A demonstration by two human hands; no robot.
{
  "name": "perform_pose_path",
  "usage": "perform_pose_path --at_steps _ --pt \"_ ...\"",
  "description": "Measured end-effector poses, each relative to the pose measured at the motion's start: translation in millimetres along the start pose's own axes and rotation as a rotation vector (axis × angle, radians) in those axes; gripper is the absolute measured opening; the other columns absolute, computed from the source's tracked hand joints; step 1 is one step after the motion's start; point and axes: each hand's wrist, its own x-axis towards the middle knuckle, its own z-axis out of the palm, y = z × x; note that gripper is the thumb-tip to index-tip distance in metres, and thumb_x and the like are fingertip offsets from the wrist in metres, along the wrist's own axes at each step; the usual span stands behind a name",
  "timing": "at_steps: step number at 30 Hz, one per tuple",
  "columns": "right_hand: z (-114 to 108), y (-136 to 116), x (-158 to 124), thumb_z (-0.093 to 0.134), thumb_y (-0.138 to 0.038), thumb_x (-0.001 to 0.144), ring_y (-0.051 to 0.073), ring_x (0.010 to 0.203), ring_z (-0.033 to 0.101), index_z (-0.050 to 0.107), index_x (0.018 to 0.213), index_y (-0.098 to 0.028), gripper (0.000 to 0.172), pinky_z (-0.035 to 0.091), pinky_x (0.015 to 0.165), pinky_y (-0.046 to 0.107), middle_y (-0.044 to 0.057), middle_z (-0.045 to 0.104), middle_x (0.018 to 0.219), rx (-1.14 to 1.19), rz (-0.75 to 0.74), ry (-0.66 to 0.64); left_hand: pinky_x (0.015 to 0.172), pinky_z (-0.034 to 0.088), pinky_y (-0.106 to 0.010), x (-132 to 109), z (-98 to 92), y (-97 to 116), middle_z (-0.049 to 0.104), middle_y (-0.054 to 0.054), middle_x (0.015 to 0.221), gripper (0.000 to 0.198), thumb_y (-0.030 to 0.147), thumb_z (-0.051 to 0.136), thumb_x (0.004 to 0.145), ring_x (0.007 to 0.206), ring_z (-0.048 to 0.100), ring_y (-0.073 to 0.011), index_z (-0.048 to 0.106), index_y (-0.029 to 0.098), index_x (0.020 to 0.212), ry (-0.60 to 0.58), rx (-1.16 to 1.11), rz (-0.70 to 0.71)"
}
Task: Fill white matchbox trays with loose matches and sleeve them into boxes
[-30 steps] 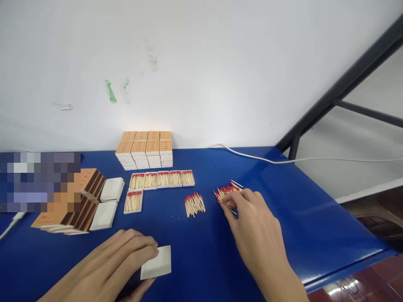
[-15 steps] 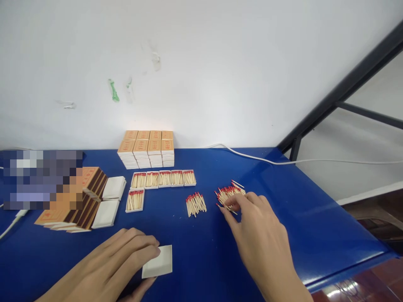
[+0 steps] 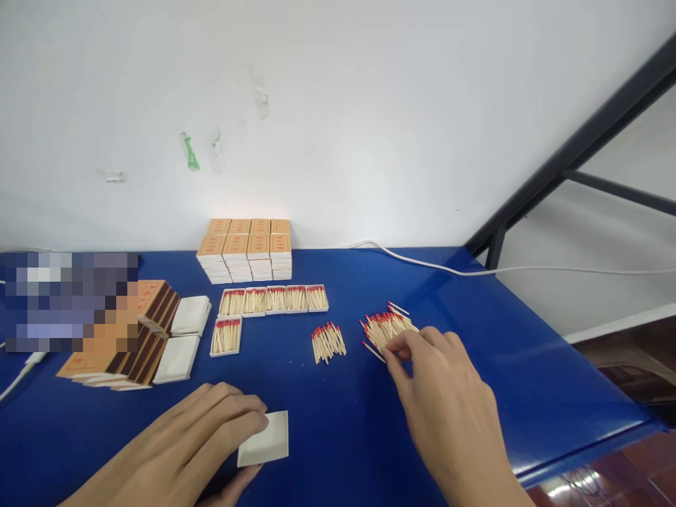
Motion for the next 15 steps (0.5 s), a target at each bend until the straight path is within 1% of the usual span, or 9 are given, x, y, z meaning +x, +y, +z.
perform_pose_path --at_steps 4,9,12,15 --pt "0.1 3.2 -0.6 0.036 -0.073 0.109 0.034 0.094 0.068 0.075 0.092 -0.030 0.060 0.040 0.056 0.037 0.011 0.075 0.097 -0.029 -0.013 0.006 0.090 0.068 -0.043 3.2 0.4 1.1 0.086 -0.003 0.113 0.023 0.015 0.049 0.112 0.097 0.084 -0.0245 0.065 0.019 0.126 0.002 0.009 -0.009" --pt "0.7 11.5 -3.5 0.029 -0.082 0.107 0.034 0.091 0.067 0.074 0.088 -0.032 0.070 0.042 0.056 0.038 0.008 0.075 0.093 -0.005 0.008 -0.052 0.090 0.067 -0.042 -0.1 3.4 2.3 0.085 -0.002 0.112 0.022 0.013 0.050 0.110 0.097 0.084 -0.0245 0.066 0.019 0.124 -0.024 0.007 -0.014" --pt "-0.1 9.8 -3.0 0.030 -0.081 0.107 0.033 0.092 0.066 0.073 0.086 -0.032 0.068 0.044 0.058 0.039 0.008 0.075 0.093 -0.003 0.022 -0.059 0.093 0.066 -0.042 -1.8 5.5 1.7 0.085 -0.002 0.114 0.022 0.014 0.050 0.110 0.100 0.084 -0.0248 0.066 0.019 0.125 -0.004 0.011 -0.010" --pt "-0.6 3.3 -0.3 0.033 -0.078 0.107 0.033 0.094 0.067 0.073 0.088 -0.031 0.064 0.044 0.058 0.039 0.008 0.075 0.095 0.012 0.024 -0.045 0.090 0.067 -0.042 -1.7 5.1 0.3 0.085 -0.002 0.113 0.023 0.014 0.050 0.110 0.098 0.084 -0.0245 0.065 0.019 0.125 0.003 -0.007 -0.004"
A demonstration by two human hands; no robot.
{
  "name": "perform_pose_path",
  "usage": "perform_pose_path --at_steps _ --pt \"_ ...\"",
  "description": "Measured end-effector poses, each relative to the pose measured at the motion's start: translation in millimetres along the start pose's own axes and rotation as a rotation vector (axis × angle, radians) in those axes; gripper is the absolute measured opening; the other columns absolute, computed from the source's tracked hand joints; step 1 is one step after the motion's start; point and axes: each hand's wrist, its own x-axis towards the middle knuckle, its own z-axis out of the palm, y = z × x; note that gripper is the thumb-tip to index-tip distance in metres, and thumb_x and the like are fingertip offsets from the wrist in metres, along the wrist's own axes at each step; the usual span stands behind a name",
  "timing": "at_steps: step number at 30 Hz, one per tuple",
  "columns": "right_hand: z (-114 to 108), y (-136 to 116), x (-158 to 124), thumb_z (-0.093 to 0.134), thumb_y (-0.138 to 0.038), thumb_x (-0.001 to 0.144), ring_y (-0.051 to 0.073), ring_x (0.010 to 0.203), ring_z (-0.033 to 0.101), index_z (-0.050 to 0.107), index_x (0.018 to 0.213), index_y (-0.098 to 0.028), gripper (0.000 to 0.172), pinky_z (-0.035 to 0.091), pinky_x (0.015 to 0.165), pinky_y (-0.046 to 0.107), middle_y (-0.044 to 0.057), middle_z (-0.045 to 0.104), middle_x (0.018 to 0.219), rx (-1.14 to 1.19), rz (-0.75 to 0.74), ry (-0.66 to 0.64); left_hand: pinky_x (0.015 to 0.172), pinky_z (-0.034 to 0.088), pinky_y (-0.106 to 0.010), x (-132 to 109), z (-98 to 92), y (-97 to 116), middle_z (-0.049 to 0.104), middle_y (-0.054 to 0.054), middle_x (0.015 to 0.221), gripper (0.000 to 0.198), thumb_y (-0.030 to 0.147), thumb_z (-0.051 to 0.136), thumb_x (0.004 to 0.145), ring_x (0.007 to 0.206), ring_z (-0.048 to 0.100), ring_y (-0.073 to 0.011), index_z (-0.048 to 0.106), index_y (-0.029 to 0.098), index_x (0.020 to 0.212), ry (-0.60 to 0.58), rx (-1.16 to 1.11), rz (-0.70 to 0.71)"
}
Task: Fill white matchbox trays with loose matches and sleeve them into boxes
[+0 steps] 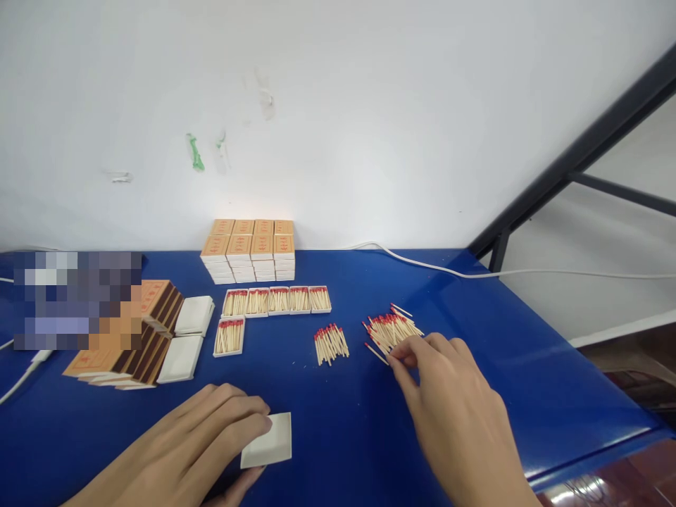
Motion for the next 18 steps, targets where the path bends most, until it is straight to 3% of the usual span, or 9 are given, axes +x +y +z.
perform_pose_path --at_steps 8,18 --pt "3.9 -11.0 5.9 0.051 -0.069 0.105 0.033 0.101 0.069 0.076 0.096 -0.032 0.045 0.045 0.060 0.037 0.007 0.076 0.101 0.049 0.001 -0.019 0.090 0.068 -0.044 3.4 -6.1 1.5 0.085 -0.002 0.115 0.024 0.012 0.049 0.109 0.099 0.085 -0.0254 0.066 0.019 0.126 -0.002 0.009 -0.005" --pt "9.1 -10.3 3.4 0.040 -0.065 0.109 0.033 0.098 0.068 0.074 0.089 -0.031 0.052 0.045 0.060 0.038 0.007 0.076 0.097 0.034 -0.035 0.000 0.092 0.066 -0.044 1.4 -3.7 3.8 0.085 -0.002 0.115 0.023 0.015 0.048 0.112 0.099 0.084 -0.0253 0.066 0.019 0.126 0.000 0.011 -0.006"
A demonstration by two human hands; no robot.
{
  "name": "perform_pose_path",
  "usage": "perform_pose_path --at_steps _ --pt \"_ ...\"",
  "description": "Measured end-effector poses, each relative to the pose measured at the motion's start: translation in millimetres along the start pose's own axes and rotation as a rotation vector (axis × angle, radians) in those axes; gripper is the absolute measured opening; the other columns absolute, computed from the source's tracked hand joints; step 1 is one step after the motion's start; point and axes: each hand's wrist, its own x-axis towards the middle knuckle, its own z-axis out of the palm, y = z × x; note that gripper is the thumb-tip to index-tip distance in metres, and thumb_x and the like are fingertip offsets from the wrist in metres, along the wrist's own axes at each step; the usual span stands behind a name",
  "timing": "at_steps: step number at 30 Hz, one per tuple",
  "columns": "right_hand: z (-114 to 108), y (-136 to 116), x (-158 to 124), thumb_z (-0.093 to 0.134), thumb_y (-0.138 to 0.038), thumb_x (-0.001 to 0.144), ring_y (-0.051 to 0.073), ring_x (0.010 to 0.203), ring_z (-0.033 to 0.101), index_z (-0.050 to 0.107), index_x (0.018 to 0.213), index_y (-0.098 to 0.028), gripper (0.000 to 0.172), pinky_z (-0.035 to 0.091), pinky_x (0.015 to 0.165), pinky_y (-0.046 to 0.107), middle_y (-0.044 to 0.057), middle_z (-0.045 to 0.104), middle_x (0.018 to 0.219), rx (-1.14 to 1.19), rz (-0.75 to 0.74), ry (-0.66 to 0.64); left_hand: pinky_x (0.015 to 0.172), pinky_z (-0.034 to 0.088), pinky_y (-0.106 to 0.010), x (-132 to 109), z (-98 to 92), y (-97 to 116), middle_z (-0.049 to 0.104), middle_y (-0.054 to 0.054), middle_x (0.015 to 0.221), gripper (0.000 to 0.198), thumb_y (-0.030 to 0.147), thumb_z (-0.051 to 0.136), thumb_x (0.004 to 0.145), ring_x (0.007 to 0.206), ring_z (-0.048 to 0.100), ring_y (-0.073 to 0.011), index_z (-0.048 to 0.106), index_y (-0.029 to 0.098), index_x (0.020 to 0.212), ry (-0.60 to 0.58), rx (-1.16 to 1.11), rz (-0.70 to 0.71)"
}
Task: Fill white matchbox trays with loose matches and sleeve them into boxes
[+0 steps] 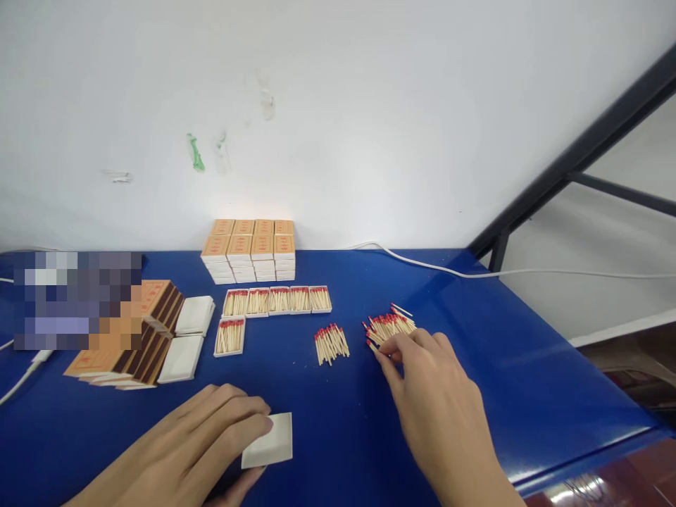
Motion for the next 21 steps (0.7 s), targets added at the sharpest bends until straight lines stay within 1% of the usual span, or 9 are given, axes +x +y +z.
perform_pose_path --at_steps 3,6,9,11,13,14,15,18,21 --pt "0.2 -2.9 -0.2 0.046 -0.057 0.107 0.033 0.094 0.067 0.073 0.085 -0.030 0.045 0.044 0.059 0.038 0.008 0.075 0.093 0.010 -0.014 0.006 0.091 0.066 -0.043 0.4 -1.5 -0.7 0.085 -0.002 0.113 0.024 0.015 0.045 0.114 0.098 0.085 -0.0245 0.066 0.020 0.125 -0.010 0.012 0.007" --pt "-1.6 -9.4 1.6 0.057 -0.048 0.103 0.032 0.095 0.067 0.075 0.084 -0.029 0.033 0.045 0.061 0.038 0.007 0.075 0.093 0.026 -0.009 -0.019 0.091 0.066 -0.042 1.4 -2.1 -1.5 0.086 -0.001 0.115 0.025 0.017 0.042 0.115 0.098 0.085 -0.0237 0.065 0.021 0.125 -0.017 0.027 0.002" --pt "-6.4 -21.6 6.2 0.066 -0.040 0.101 0.031 0.100 0.069 0.077 0.087 -0.030 0.021 0.050 0.067 0.040 0.005 0.077 0.096 0.042 0.016 -0.060 0.090 0.065 -0.042 0.9 -0.5 -2.7 0.086 0.000 0.111 0.026 0.018 0.040 0.116 0.096 0.085 -0.0230 0.065 0.021 0.123 0.000 0.022 0.006" --pt "-10.8 -33.3 11.1 0.070 -0.037 0.101 0.032 0.108 0.071 0.079 0.089 -0.030 0.016 0.053 0.072 0.041 0.005 0.079 0.099 0.052 0.040 -0.090 0.089 0.065 -0.042 0.9 0.8 -3.2 0.086 0.000 0.109 0.025 0.018 0.040 0.116 0.094 0.085 -0.0230 0.065 0.021 0.122 0.008 0.015 0.012" --pt "-15.0 -46.6 16.8 0.072 -0.036 0.101 0.036 0.122 0.070 0.080 0.088 -0.031 0.016 0.055 0.078 0.043 0.005 0.080 0.100 0.052 0.056 -0.121 0.089 0.065 -0.042 1.8 1.1 -2.9 0.086 -0.001 0.112 0.025 0.017 0.042 0.115 0.096 0.085 -0.0231 0.065 0.021 0.124 0.014 0.020 0.009" --pt "-16.7 -53.3 19.7 0.072 -0.035 0.101 0.038 0.129 0.069 0.081 0.087 -0.031 0.017 0.055 0.081 0.044 0.005 0.080 0.100 0.045 0.060 -0.138 0.090 0.065 -0.042 2.4 0.9 -2.4 0.086 -0.001 0.113 0.024 0.016 0.042 0.115 0.097 0.085 -0.0233 0.065 0.020 0.124 -0.004 0.021 0.006" --pt "-17.9 -59.7 22.5 0.072 -0.035 0.102 0.039 0.132 0.068 0.081 0.086 -0.030 0.018 0.056 0.084 0.046 0.006 0.081 0.100 0.036 0.064 -0.157 0.090 0.065 -0.042 3.1 0.6 -1.8 0.086 -0.001 0.113 0.024 0.015 0.043 0.114 0.096 0.085 -0.0233 0.064 0.021 0.124 -0.004 0.021 0.003" --pt "-19.0 -74.8 28.5 0.070 -0.033 0.104 0.038 0.124 0.071 0.081 0.087 -0.029 0.021 0.056 0.088 0.049 0.007 0.081 0.100 0.006 0.079 -0.223 0.088 0.066 -0.042 4.0 0.1 -0.7 0.085 -0.001 0.110 0.024 0.014 0.043 0.113 0.094 0.084 -0.0232 0.064 0.021 0.122 -0.001 0.017 0.008" --pt "-18.8 -80.1 30.1 0.069 -0.036 0.105 0.040 0.123 0.072 0.081 0.086 -0.028 0.024 0.056 0.084 0.049 0.008 0.083 0.100 -0.019 0.101 -0.249 0.086 0.066 -0.042 3.3 1.3 -1.5 0.085 -0.001 0.110 0.025 0.014 0.042 0.112 0.094 0.084 -0.0235 0.064 0.021 0.122 0.003 0.005 0.012"
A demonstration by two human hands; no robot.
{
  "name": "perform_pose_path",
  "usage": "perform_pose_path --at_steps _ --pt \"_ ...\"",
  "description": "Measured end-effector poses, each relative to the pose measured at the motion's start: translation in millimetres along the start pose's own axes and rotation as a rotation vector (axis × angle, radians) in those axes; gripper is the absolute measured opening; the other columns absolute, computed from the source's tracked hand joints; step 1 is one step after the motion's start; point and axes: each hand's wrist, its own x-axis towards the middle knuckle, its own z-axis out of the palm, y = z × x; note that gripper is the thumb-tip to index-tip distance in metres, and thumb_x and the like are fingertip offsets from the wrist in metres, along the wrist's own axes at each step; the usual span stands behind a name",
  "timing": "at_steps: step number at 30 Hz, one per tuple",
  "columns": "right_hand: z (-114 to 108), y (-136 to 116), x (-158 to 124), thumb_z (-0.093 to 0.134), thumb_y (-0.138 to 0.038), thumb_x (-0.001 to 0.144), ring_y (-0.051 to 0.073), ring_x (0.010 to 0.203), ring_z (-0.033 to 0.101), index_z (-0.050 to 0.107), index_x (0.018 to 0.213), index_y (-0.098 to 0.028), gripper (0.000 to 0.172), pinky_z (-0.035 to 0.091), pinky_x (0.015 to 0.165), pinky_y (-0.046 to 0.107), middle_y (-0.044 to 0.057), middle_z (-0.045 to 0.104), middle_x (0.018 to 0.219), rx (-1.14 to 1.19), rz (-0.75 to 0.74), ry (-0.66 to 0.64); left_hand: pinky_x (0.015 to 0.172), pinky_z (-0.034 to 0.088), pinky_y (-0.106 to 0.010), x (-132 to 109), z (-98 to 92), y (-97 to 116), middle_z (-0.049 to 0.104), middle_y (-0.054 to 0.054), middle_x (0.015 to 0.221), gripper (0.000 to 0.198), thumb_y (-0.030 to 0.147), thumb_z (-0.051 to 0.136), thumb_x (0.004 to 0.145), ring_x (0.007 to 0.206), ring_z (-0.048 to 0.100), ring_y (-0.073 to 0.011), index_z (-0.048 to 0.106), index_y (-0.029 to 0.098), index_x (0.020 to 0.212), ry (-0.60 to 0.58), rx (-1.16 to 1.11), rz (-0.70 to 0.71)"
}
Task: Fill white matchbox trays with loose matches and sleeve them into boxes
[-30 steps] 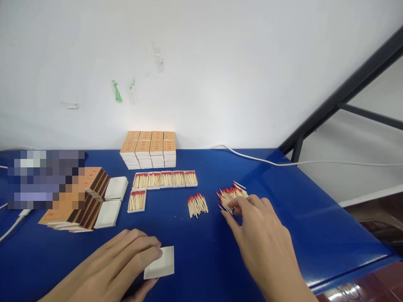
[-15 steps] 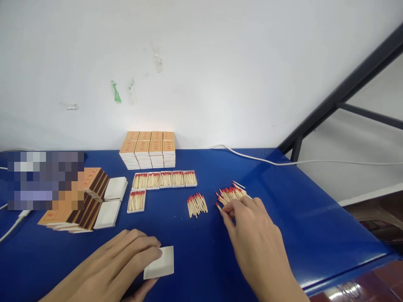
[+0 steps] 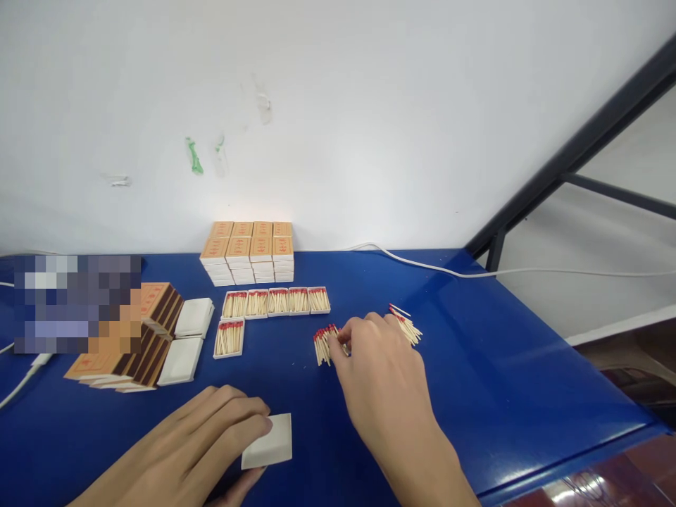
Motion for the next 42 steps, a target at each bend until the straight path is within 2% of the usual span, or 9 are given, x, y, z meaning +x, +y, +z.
perform_pose_path --at_steps 3,6,13,18,22,26,31,37,42 --pt "-0.6 4.5 -0.7 0.066 -0.042 0.106 0.043 0.135 0.068 0.081 0.087 -0.031 0.027 0.055 0.082 0.049 0.007 0.084 0.101 0.017 0.012 0.030 0.087 0.067 -0.043 -1.0 2.0 -1.1 0.085 -0.001 0.113 0.025 0.012 0.046 0.109 0.096 0.084 -0.0245 0.064 0.021 0.123 -0.017 -0.005 -0.006" --pt "-0.6 15.8 -1.0 0.062 -0.044 0.106 0.040 0.141 0.065 0.080 0.091 -0.032 0.027 0.054 0.082 0.047 0.006 0.084 0.106 0.059 -0.003 0.087 0.085 0.067 -0.044 -1.4 2.6 -0.6 0.084 -0.002 0.111 0.024 0.011 0.051 0.106 0.094 0.083 -0.0251 0.065 0.020 0.123 0.000 -0.018 0.001" --pt "11.0 55.4 -4.3 0.060 -0.047 0.100 0.034 0.107 0.075 0.081 0.096 -0.032 0.026 0.049 0.071 0.042 0.005 0.082 0.107 0.084 0.039 0.246 0.087 0.067 -0.044 -3.8 -0.9 0.5 0.085 -0.001 0.113 0.025 0.013 0.046 0.110 0.095 0.084 -0.0243 0.065 0.020 0.125 -0.009 -0.001 0.003" --pt "20.8 66.8 -7.2 0.063 -0.043 0.099 0.033 0.102 0.072 0.080 0.095 -0.031 0.022 0.043 0.062 0.037 0.006 0.078 0.101 0.044 -0.002 0.259 0.092 0.066 -0.044 -4.3 1.6 -0.9 0.085 -0.001 0.115 0.024 0.017 0.044 0.115 0.101 0.085 -0.0246 0.065 0.020 0.125 -0.020 0.026 0.004" --pt "21.6 63.6 -8.1 0.066 -0.036 0.099 0.033 0.101 0.070 0.078 0.092 -0.030 0.016 0.042 0.061 0.036 0.006 0.076 0.100 0.007 0.003 0.245 0.088 0.066 -0.042 -0.1 2.3 -0.7 0.085 -0.001 0.112 0.024 0.015 0.045 0.113 0.096 0.084 -0.0232 0.065 0.020 0.124 -0.002 0.015 0.004" --pt "20.0 61.8 -10.0 0.064 -0.033 0.102 0.033 0.102 0.069 0.075 0.090 -0.028 0.018 0.042 0.061 0.036 0.007 0.076 0.100 -0.011 -0.020 0.231 0.087 0.066 -0.042 2.3 -1.0 -0.1 0.085 -0.001 0.111 0.025 0.014 0.043 0.113 0.095 0.084 -0.0233 0.064 0.021 0.124 -0.019 0.013 0.006" --pt "15.2 53.7 -10.4 0.063 -0.035 0.102 0.033 0.103 0.070 0.075 0.090 -0.027 0.019 0.045 0.064 0.038 0.008 0.078 0.102 0.007 -0.074 0.273 0.087 0.066 -0.042 0.7 -2.0 0.9 0.085 -0.001 0.112 0.023 0.014 0.046 0.112 0.095 0.084 -0.0236 0.064 0.021 0.124 -0.019 -0.002 -0.007" --pt "5.6 19.2 -3.1 0.065 -0.035 0.104 0.041 0.137 0.066 0.078 0.088 -0.028 0.022 0.050 0.072 0.041 0.009 0.081 0.104 0.017 -0.076 0.147 0.081 0.066 -0.043 1.9 -1.6 -1.0 0.084 -0.002 0.110 0.024 0.011 0.046 0.109 0.091 0.083 -0.0245 0.063 0.020 0.124 -0.019 -0.014 0.009" --pt "3.3 6.7 -2.2 0.066 -0.039 0.106 0.044 0.138 0.066 0.081 0.088 -0.028 0.026 0.051 0.076 0.044 0.010 0.082 0.104 0.020 -0.034 0.071 0.086 0.066 -0.043 2.5 -3.8 0.2 0.085 -0.002 0.111 0.026 0.011 0.045 0.109 0.094 0.083 -0.0240 0.064 0.020 0.124 -0.009 0.011 0.002"
